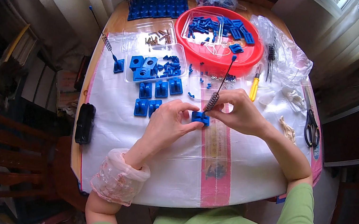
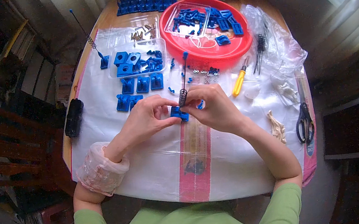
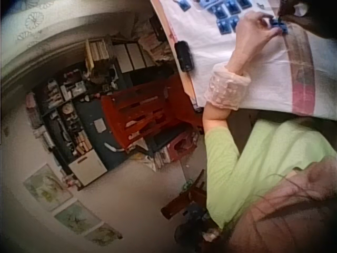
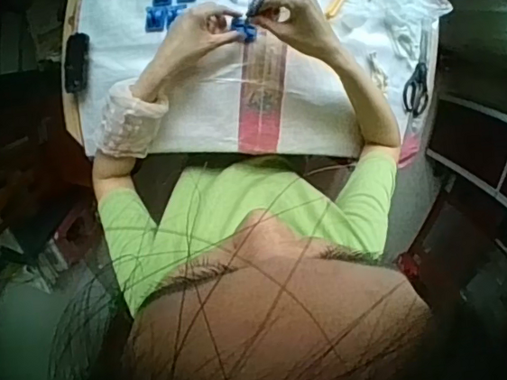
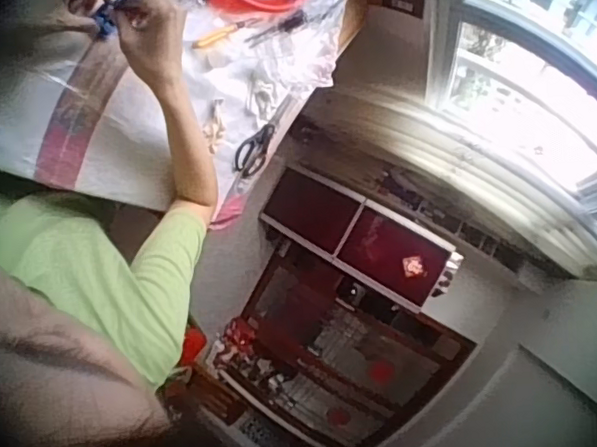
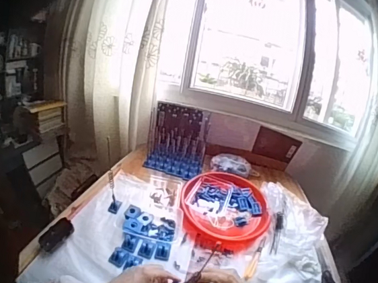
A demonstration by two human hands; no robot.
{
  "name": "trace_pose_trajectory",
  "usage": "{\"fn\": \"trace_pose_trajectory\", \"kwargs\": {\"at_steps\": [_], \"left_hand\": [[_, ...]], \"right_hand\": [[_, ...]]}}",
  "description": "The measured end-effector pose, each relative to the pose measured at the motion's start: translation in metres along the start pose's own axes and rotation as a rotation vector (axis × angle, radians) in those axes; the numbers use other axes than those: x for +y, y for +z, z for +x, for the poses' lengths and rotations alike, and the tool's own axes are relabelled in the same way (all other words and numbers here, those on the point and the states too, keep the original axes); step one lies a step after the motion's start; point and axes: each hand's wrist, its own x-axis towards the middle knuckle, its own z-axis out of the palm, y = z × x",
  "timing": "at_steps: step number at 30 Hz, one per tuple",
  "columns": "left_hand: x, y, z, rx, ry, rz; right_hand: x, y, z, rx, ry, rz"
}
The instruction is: Assembling small blue plastic housings with metal shafts and springs.
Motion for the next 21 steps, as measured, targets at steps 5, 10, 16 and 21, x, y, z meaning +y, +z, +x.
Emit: {"fn": "trace_pose_trajectory", "kwargs": {"at_steps": [5,10,16,21], "left_hand": [[0.003,-0.001,0.004,0.029,0.03,-0.043],[0.003,0.002,0.005,0.08,0.134,-0.161],[-0.005,0.01,0.007,-0.092,-0.035,-0.705],[0.003,0.009,0.005,-0.132,-0.152,-0.862]], "right_hand": [[0.008,-0.003,0.0,0.081,0.023,0.097],[0.017,-0.003,0.0,0.112,0.086,0.334],[0.016,-0.004,0.001,0.095,0.204,0.526],[0.015,-0.006,0.002,0.102,0.209,0.581]]}}
